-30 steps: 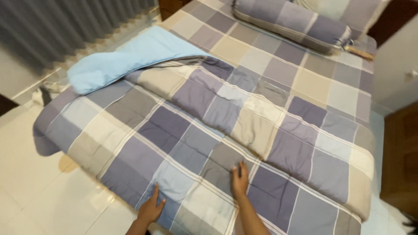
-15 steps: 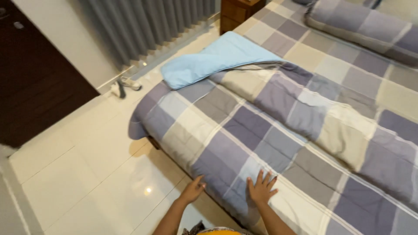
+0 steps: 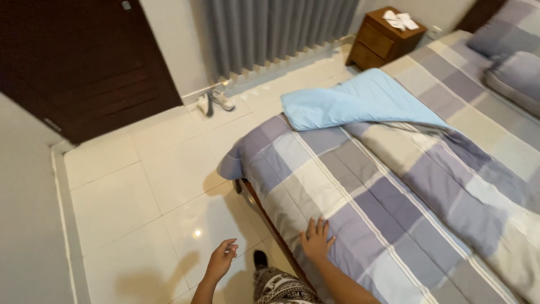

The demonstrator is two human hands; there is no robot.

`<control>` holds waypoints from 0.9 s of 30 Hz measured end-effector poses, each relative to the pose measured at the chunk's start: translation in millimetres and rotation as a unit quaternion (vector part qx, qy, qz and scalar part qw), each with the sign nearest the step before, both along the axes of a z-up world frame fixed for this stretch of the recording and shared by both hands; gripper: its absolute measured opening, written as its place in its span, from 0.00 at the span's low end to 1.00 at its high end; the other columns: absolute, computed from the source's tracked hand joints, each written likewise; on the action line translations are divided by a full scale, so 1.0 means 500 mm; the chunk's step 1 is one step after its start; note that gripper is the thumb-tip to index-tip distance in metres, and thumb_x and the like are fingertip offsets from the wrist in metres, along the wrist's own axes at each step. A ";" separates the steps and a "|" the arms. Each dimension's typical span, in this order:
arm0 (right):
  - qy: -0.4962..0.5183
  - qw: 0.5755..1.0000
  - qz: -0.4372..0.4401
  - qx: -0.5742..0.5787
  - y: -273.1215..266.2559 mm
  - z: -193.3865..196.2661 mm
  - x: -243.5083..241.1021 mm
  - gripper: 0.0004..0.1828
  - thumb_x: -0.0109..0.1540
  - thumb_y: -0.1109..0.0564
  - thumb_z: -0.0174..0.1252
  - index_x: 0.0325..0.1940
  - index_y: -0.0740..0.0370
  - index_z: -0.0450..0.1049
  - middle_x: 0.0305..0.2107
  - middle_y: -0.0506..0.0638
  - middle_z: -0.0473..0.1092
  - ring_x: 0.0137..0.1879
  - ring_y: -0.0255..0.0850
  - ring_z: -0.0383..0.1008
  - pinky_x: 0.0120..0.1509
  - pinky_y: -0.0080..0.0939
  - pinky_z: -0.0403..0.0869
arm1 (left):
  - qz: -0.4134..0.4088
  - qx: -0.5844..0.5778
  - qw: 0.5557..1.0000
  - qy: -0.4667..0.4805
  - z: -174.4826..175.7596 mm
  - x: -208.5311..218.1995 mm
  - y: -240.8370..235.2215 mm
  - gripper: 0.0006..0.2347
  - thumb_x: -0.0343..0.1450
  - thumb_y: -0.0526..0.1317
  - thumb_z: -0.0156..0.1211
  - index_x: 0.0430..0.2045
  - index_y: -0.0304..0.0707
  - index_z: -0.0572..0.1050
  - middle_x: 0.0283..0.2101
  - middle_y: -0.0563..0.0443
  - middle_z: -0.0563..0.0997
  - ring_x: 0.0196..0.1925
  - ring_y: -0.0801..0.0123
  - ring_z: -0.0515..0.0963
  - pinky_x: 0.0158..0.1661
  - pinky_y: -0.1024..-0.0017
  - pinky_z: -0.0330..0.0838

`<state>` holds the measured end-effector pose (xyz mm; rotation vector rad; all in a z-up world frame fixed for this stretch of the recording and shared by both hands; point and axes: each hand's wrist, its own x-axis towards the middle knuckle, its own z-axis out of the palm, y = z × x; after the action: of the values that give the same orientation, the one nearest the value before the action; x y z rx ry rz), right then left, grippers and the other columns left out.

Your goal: Making a bed by straightening the duvet and folding a towel.

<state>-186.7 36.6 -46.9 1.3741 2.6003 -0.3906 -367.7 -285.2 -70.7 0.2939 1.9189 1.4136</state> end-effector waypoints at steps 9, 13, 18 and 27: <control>0.024 0.995 -0.024 0.092 0.063 -0.050 -0.301 0.47 0.63 0.24 0.39 0.80 0.45 0.43 0.78 0.57 0.29 0.82 0.56 0.19 0.72 0.81 0.31 | 0.027 -0.011 0.999 0.043 0.001 -0.336 0.005 0.15 0.74 0.40 0.55 0.54 0.39 0.75 0.46 0.47 0.86 0.42 0.65 0.85 0.45 0.68 0.79; -0.005 0.996 -0.057 0.069 0.115 -0.077 -0.471 0.48 0.64 0.24 0.38 0.80 0.52 0.42 0.78 0.50 0.31 0.82 0.57 0.19 0.73 0.80 0.30 | -0.013 -0.089 0.995 0.032 0.044 -0.527 0.080 0.15 0.74 0.41 0.57 0.55 0.41 0.74 0.46 0.48 0.85 0.42 0.66 0.86 0.47 0.70 0.78; 0.172 0.973 -0.084 0.131 0.177 -0.173 -0.599 0.49 0.64 0.27 0.44 0.77 0.63 0.51 0.77 0.58 0.43 0.83 0.53 0.32 0.73 0.79 0.38 | -0.020 -0.035 0.998 0.044 0.029 -0.691 0.143 0.14 0.73 0.39 0.56 0.54 0.41 0.75 0.47 0.48 0.86 0.42 0.66 0.85 0.45 0.69 0.79; 0.219 0.936 -0.197 0.194 0.325 -0.174 -0.801 0.28 0.66 0.37 0.55 0.58 0.61 0.75 0.54 0.58 0.74 0.65 0.53 0.71 0.74 0.56 0.66 | -0.133 0.046 0.989 0.048 -0.040 -0.996 0.299 0.13 0.75 0.39 0.57 0.53 0.38 0.75 0.47 0.47 0.84 0.42 0.66 0.85 0.45 0.69 0.79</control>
<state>-587.3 198.9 -133.9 2.1844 2.8440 -0.2655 -865.6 -135.6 -90.6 0.6476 1.8136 1.3316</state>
